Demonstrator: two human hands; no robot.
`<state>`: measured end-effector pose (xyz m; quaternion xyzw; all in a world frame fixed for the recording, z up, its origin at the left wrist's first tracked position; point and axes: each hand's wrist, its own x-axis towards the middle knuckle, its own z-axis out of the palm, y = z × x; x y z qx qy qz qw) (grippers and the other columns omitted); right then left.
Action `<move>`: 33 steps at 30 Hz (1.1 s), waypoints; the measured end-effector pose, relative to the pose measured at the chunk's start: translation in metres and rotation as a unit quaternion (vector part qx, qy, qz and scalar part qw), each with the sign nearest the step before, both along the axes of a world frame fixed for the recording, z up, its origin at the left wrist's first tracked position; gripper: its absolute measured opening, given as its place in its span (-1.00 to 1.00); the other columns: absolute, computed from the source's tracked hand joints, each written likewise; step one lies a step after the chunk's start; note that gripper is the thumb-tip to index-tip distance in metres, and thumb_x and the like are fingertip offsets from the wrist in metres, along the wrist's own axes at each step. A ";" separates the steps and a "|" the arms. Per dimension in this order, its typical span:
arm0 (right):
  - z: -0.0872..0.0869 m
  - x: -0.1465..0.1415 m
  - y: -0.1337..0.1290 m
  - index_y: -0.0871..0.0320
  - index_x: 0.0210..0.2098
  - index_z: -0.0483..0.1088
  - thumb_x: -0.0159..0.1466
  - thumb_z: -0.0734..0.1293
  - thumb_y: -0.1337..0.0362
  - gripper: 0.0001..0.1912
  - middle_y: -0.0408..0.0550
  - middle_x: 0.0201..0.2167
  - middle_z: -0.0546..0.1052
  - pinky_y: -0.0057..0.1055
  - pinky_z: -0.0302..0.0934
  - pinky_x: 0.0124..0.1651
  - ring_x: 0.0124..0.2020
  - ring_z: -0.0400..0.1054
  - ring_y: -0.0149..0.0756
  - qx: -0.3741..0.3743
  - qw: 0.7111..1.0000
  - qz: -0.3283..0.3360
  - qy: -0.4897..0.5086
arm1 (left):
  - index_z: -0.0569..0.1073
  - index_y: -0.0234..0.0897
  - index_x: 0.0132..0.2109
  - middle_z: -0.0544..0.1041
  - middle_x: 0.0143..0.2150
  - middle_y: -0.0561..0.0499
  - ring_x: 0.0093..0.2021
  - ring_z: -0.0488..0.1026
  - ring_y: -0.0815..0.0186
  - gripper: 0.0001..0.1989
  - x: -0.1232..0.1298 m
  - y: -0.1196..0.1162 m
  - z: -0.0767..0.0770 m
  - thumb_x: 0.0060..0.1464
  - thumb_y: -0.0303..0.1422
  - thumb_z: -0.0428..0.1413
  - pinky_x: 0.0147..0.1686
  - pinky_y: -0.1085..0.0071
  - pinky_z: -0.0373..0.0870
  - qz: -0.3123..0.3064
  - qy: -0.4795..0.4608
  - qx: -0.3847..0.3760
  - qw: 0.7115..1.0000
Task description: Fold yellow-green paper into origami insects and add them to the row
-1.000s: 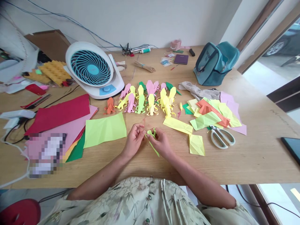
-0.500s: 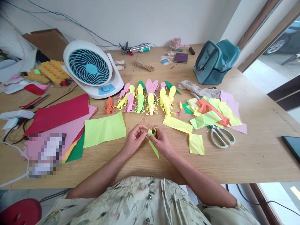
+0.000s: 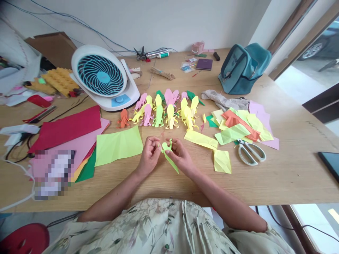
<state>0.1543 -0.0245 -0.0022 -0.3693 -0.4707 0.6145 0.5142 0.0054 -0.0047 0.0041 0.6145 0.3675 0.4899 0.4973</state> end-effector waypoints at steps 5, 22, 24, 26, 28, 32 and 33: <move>-0.004 0.000 0.004 -0.04 0.01 0.24 0.16 0.48 0.09 -0.50 -0.22 -0.40 0.41 -0.40 0.16 -0.27 -0.32 0.31 -0.33 0.001 1.000 -0.006 0.021 | 0.28 -0.20 -0.03 0.27 -0.40 0.13 -0.40 0.24 0.40 -0.85 -0.007 0.006 0.002 0.30 -0.29 -0.01 -0.33 0.48 0.22 0.030 0.022 0.025 0.999; -0.010 -0.001 0.004 -0.01 -0.12 0.29 0.07 0.54 0.16 -0.53 -0.15 -0.22 0.42 -0.41 0.27 -0.18 -0.26 0.38 -0.35 0.012 0.998 -0.061 -0.006 | 0.41 -0.29 -0.35 0.37 -0.41 0.08 -0.35 0.30 0.37 -0.74 -0.004 0.009 -0.007 0.13 -0.18 0.17 -0.29 0.47 0.25 -0.018 0.039 -0.066 0.997; -0.007 0.001 0.003 0.00 -0.10 0.31 0.08 0.53 0.15 -0.54 -0.12 -0.18 0.44 -0.38 0.28 -0.10 -0.21 0.39 -0.33 0.022 0.998 -0.056 -0.007 | 0.42 -0.29 -0.36 0.39 -0.38 0.07 -0.31 0.32 0.36 -0.74 -0.005 0.011 -0.007 0.13 -0.18 0.17 -0.23 0.46 0.26 -0.024 0.021 -0.071 0.997; -0.001 0.005 0.002 0.03 -0.12 0.36 0.15 0.48 0.06 -0.62 -0.09 -0.19 0.47 -0.34 0.28 -0.06 -0.21 0.38 -0.31 0.008 0.999 -0.030 -0.009 | 0.43 -0.29 -0.33 0.43 -0.33 0.05 -0.25 0.35 0.34 -0.74 -0.006 0.013 -0.006 0.12 -0.16 0.18 -0.16 0.44 0.28 -0.033 -0.016 -0.085 0.996; 0.006 0.007 0.001 0.09 -0.20 0.42 0.22 0.38 -0.06 -0.65 -0.07 -0.26 0.50 -0.31 0.29 -0.10 -0.27 0.38 -0.30 -0.045 0.999 0.025 0.001 | 0.43 -0.28 -0.31 0.43 -0.32 0.06 -0.26 0.35 0.35 -0.73 -0.007 0.013 -0.004 0.11 -0.15 0.20 -0.16 0.44 0.28 -0.039 -0.057 -0.110 0.991; 0.011 0.008 0.000 0.15 -0.37 0.45 0.13 0.43 -0.11 -0.58 -0.10 -0.46 0.47 -0.39 0.24 -0.31 -0.45 0.30 -0.37 -0.160 0.981 0.104 0.045 | 0.41 -0.27 -0.31 0.35 -0.41 0.11 -0.41 0.26 0.43 -0.69 -0.008 0.012 -0.005 0.08 -0.10 0.22 -0.33 0.49 0.24 -0.071 -0.109 -0.167 0.977; 0.011 0.007 0.000 0.15 -0.38 0.45 0.09 0.47 -0.08 -0.59 -0.13 -0.48 0.45 -0.41 0.21 -0.34 -0.47 0.27 -0.40 -0.170 0.979 0.103 0.055 | 0.41 -0.27 -0.30 0.35 -0.42 0.11 -0.43 0.23 0.44 -0.68 -0.008 0.012 -0.006 0.07 -0.10 0.23 -0.36 0.50 0.23 -0.077 -0.111 -0.174 0.975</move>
